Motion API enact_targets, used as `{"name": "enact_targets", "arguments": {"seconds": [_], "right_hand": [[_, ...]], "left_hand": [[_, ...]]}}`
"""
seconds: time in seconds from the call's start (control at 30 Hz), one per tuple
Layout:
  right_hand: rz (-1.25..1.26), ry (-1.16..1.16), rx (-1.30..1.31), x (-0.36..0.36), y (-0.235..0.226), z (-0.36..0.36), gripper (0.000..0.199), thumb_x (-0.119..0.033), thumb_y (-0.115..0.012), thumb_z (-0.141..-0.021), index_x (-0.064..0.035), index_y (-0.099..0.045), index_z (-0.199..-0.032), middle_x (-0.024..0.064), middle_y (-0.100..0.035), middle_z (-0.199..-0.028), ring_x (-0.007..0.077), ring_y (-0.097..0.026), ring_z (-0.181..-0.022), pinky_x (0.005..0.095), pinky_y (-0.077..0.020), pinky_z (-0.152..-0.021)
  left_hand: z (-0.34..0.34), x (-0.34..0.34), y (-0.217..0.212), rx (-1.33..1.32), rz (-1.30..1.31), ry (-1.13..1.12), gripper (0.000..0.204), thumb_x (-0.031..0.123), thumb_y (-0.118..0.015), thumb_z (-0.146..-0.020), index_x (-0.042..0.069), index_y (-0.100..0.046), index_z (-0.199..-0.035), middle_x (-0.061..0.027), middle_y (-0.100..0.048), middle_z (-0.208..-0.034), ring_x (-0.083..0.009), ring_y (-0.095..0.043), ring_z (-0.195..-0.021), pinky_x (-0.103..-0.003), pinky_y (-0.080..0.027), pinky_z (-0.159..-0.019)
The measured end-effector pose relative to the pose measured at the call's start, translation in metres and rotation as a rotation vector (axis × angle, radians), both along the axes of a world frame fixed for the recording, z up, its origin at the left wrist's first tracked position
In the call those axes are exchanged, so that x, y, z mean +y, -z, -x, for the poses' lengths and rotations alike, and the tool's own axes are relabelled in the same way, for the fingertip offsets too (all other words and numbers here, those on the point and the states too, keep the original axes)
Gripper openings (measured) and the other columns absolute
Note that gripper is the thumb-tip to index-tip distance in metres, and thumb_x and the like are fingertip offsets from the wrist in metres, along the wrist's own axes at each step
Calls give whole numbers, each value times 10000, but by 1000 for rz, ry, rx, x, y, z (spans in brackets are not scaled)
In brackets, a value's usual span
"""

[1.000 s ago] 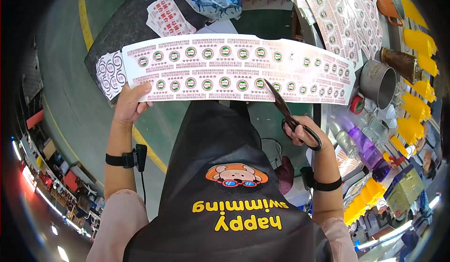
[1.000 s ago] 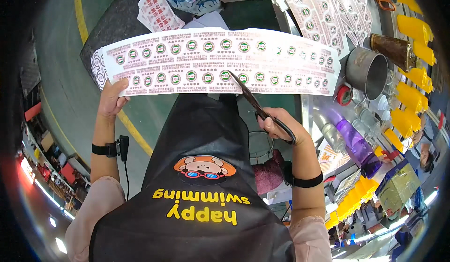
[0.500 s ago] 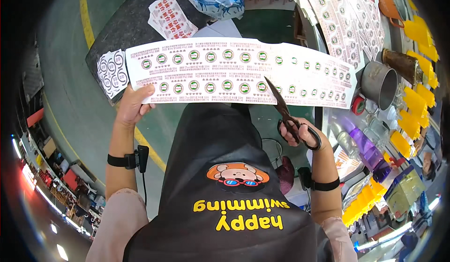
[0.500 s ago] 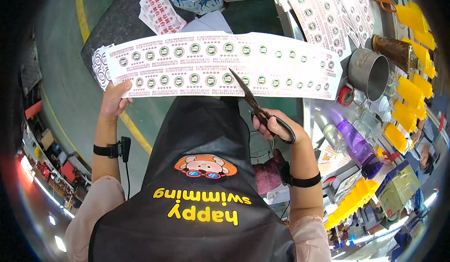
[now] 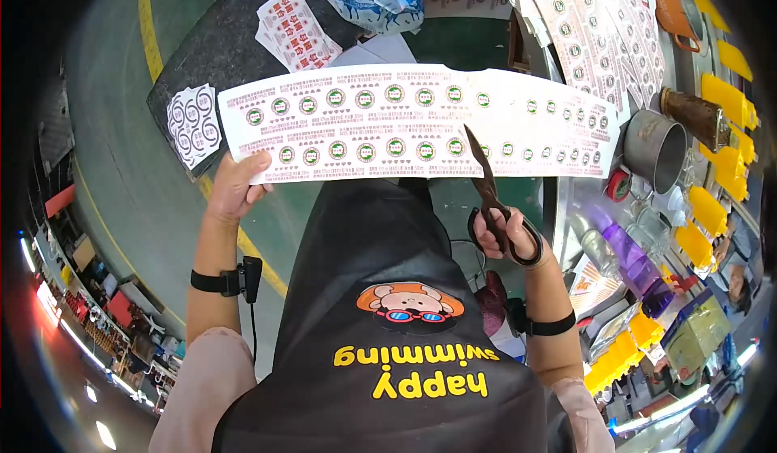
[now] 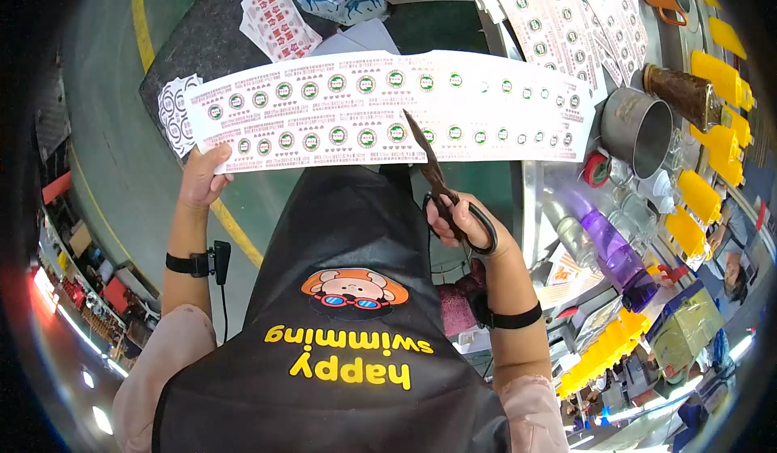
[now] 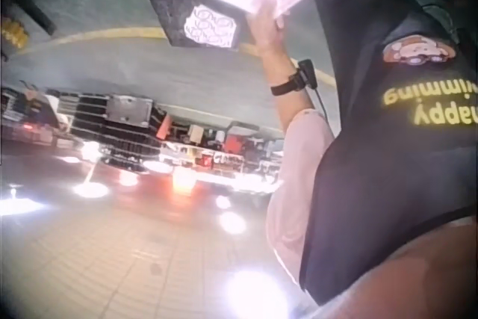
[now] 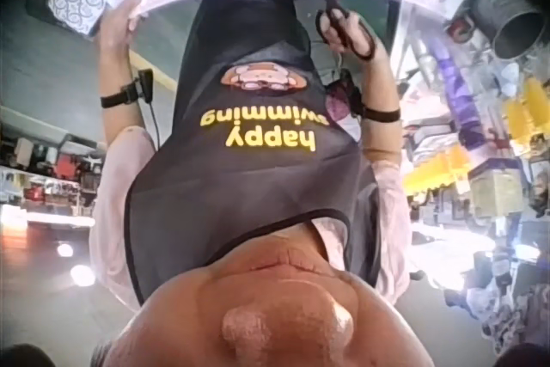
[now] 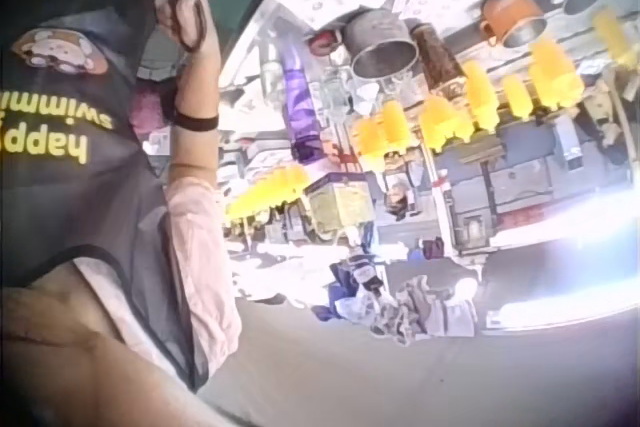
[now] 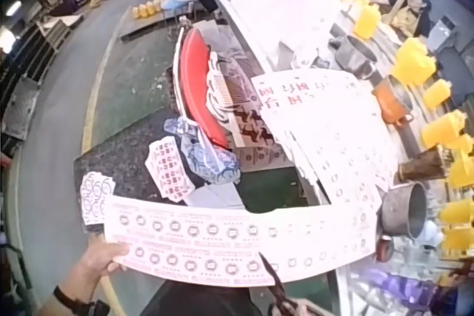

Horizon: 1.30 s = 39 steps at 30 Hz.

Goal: Cutting sheets of stickers with scissors and organizing the cut pieces into stacks.

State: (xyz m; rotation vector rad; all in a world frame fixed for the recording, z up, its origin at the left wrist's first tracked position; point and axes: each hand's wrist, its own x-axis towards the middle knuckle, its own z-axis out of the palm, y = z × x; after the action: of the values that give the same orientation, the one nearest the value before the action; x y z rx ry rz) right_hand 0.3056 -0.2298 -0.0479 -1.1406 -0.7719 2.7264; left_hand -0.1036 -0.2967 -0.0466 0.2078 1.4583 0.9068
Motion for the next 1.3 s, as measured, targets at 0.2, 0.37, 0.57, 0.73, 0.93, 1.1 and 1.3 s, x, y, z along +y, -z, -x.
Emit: {"name": "enact_targets", "arguments": {"seconds": [0.2, 0.37, 0.57, 0.73, 0.93, 1.1, 1.3], "right_hand": [[-59, -23, -35, 1, 4, 2, 720, -747, -454, -711, -30, -467, -773, -27, -374, -606, 55, -356, -485, 190, -289, -420], [-112, 13, -39, -2, 2, 8, 684, -725, -447, -738, -41, -447, -720, -27, -367, -583, 54, -347, -448, 193, -286, -400], [-118, -52, -71, 7, 2, 3, 651, -692, -444, -768, -42, -448, -726, -31, -365, -565, 47, -347, -440, 191, -290, -393], [-231, -81, -73, 17, 2, 4, 668, -703, -423, -767, -37, -474, -769, -30, -390, -562, 46, -361, -440, 189, -299, -398], [-164, -104, -38, 19, 6, 2, 674, -712, -438, -753, -39, -466, -738, -28, -382, -552, 51, -359, -433, 194, -292, -393], [-174, -102, -115, 21, -1, 5, 665, -707, -458, -748, -45, -451, -691, -34, -362, -533, 50, -353, -425, 198, -279, -378], [-242, -230, -151, 32, -2, -1, 624, -679, -500, -750, -60, -457, -681, -42, -363, -520, 43, -352, -423, 189, -274, -376]], "left_hand": [[-1, 0, -2, 26, -2, -8, 332, 129, -613, -781, -61, -508, -1033, -99, -605, -737, -70, -492, -435, -152, -313, -305], [-2, -4, 4, 14, 9, -22, 318, 133, -616, -782, -60, -520, -1016, -100, -606, -740, -70, -493, -432, -152, -323, -310], [-1, -5, 6, 1, 9, -33, 315, 133, -615, -784, -56, -522, -1018, -94, -605, -733, -65, -489, -426, -154, -331, -312], [3, -2, 6, -16, 1, -6, 317, 128, -606, -785, -56, -516, -1027, -91, -601, -734, -63, -498, -442, -144, -320, -308], [0, 0, 3, 16, 18, -25, 313, 124, -603, -786, -58, -514, -1025, -92, -602, -738, -58, -495, -435, -142, -308, -300], [3, -1, 6, 27, 32, -9, 310, 129, -606, -785, -61, -519, -1013, -97, -602, -731, -56, -480, -416, -141, -305, -301], [10, -1, 8, 19, 29, 21, 292, 134, -607, -789, -68, -530, -985, -96, -598, -691, -49, -464, -398, -139, -295, -307]]}}
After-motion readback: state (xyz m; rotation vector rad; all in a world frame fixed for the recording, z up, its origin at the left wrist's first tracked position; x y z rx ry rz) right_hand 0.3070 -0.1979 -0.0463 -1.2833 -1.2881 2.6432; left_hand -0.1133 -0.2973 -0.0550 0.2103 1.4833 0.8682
